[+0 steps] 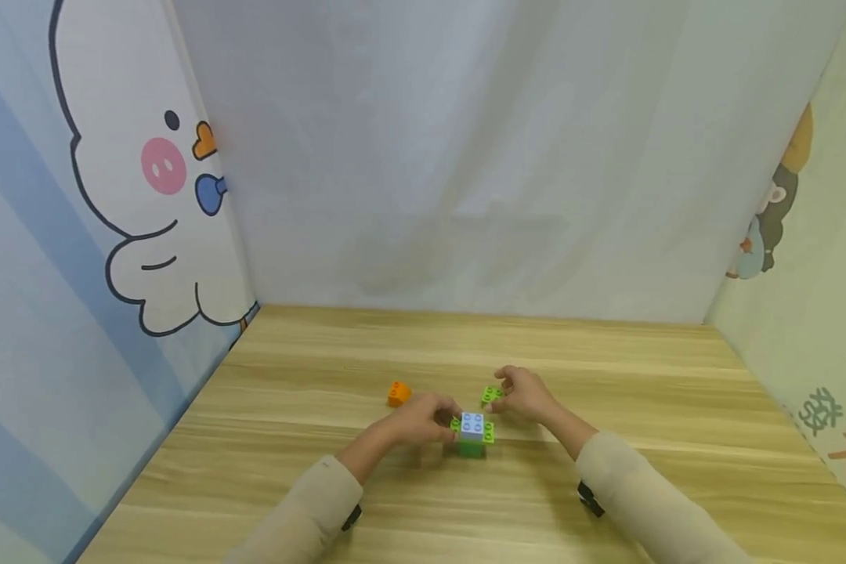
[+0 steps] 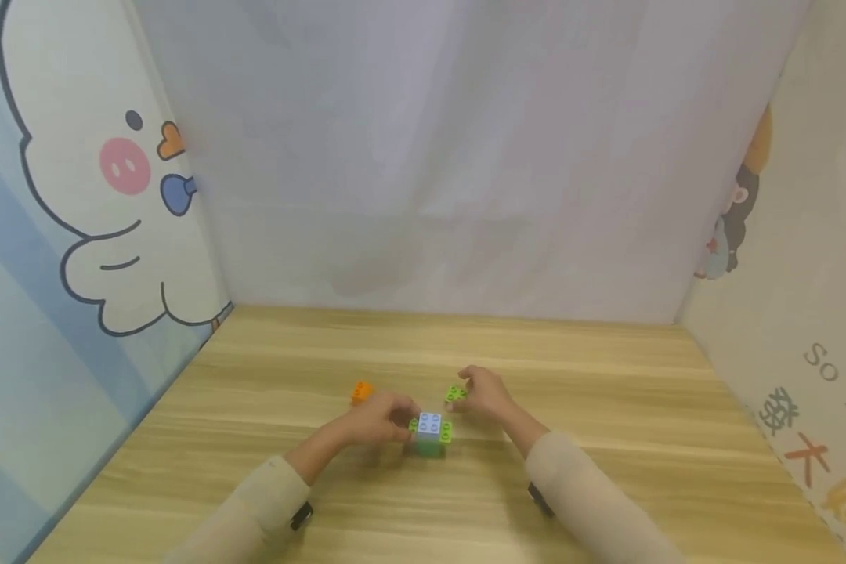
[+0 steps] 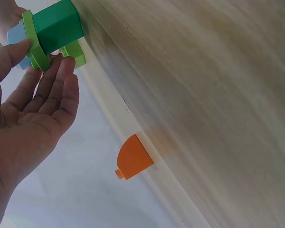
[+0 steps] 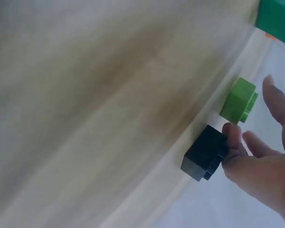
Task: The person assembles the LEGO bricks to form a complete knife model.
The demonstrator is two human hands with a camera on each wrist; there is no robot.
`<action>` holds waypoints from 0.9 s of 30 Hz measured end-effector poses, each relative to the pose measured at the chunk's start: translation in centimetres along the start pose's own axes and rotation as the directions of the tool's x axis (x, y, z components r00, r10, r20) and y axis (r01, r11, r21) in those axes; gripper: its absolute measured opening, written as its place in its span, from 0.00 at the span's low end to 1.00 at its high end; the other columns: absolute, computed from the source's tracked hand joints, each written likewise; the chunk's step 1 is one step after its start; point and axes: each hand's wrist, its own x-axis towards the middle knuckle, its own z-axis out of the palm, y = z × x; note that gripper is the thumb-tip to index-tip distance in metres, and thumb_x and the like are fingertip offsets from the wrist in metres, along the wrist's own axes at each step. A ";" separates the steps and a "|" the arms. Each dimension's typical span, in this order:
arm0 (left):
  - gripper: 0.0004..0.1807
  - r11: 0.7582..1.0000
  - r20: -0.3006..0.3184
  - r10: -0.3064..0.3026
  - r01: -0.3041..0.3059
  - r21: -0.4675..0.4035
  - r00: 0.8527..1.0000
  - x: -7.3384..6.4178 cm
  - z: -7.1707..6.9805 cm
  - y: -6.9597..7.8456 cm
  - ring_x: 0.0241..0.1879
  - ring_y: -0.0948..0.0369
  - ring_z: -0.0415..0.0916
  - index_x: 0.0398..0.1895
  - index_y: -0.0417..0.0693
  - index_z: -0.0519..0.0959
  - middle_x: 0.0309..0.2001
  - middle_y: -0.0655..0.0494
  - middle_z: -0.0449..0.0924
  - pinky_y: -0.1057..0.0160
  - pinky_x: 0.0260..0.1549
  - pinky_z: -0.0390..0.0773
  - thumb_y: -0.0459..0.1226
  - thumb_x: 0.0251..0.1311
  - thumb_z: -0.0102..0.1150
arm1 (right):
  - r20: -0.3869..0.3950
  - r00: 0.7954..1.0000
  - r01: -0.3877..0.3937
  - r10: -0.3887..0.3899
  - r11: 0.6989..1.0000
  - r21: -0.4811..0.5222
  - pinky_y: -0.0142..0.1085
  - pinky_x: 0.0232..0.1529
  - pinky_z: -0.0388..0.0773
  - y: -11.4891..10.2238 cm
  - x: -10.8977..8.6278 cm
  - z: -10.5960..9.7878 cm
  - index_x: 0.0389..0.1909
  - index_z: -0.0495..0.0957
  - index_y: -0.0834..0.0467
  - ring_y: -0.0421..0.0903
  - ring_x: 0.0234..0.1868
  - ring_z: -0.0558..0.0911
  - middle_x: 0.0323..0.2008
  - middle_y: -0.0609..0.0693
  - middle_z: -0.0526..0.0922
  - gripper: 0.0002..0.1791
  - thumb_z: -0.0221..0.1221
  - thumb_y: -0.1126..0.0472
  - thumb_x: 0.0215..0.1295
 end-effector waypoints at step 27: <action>0.17 1.000 -0.003 0.003 -0.003 0.007 1.000 -0.2 -0.2 0.1 0.35 0.62 0.75 0.44 0.35 0.78 0.37 0.52 0.80 0.67 0.36 0.76 0.28 0.49 0.65 | -0.002 0.998 0.065 -0.065 0.996 -0.056 0.40 0.35 0.76 -1.3 -0.3 -0.8 0.39 0.80 0.66 0.47 0.34 0.76 0.30 0.50 0.79 0.18 0.71 0.65 0.46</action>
